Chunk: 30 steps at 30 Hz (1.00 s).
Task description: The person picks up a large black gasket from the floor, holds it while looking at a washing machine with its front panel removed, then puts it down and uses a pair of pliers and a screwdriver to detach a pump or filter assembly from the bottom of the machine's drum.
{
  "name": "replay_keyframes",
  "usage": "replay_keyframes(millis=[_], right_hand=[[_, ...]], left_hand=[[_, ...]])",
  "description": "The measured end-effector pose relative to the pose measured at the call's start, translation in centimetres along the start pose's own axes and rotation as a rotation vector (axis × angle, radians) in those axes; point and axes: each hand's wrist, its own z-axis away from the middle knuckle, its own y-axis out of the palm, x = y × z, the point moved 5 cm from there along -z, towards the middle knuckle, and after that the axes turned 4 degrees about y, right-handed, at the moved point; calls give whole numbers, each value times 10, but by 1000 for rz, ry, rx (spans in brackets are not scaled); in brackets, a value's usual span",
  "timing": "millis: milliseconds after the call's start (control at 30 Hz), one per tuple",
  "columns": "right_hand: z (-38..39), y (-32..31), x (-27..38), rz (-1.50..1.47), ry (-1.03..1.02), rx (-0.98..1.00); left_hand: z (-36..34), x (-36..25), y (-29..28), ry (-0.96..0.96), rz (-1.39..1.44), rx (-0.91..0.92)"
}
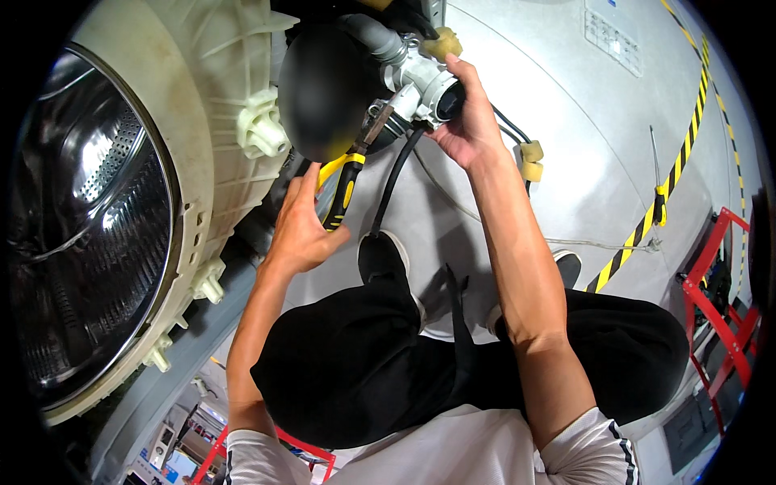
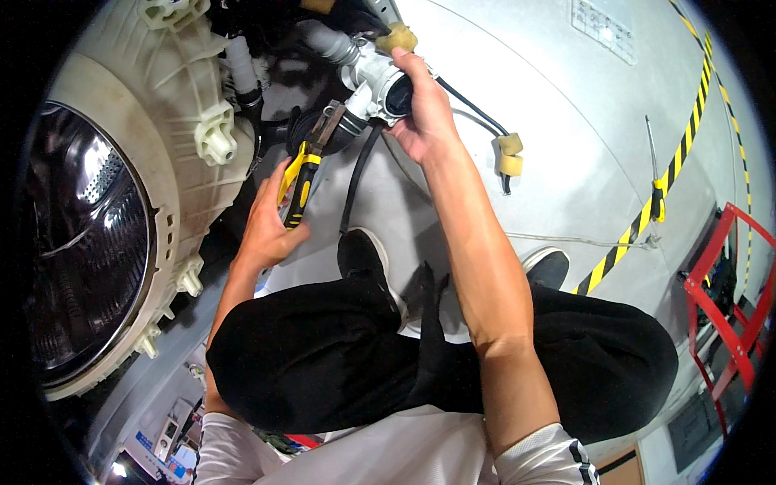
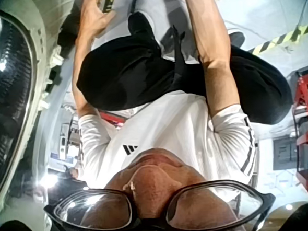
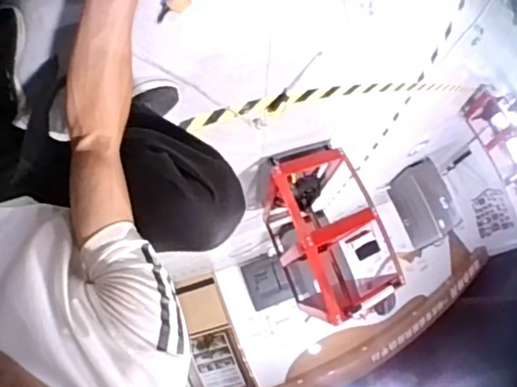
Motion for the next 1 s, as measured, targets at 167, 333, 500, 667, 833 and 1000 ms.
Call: replay_keyframes(millis=[167, 333, 500, 667, 833, 1000], right_hand=[[-2, -3, 0, 9, 3, 2], [1, 4, 0, -26, -5, -16], [-6, -4, -2, 9, 22, 52], [-4, 0, -3, -10, 11, 34], [-4, 3, -3, 114, -1, 32], [-4, 3, -5, 134, 16, 39]], left_hand=[[0, 0, 1, -34, -6, 25], [1, -1, 5, -26, -18, 17], [3, -5, 6, -10, -36, -10], [5, -1, 7, -21, -86, -5], [3, 2, 1, -7, -65, 2], [3, 8, 7, 12, 25, -27]])
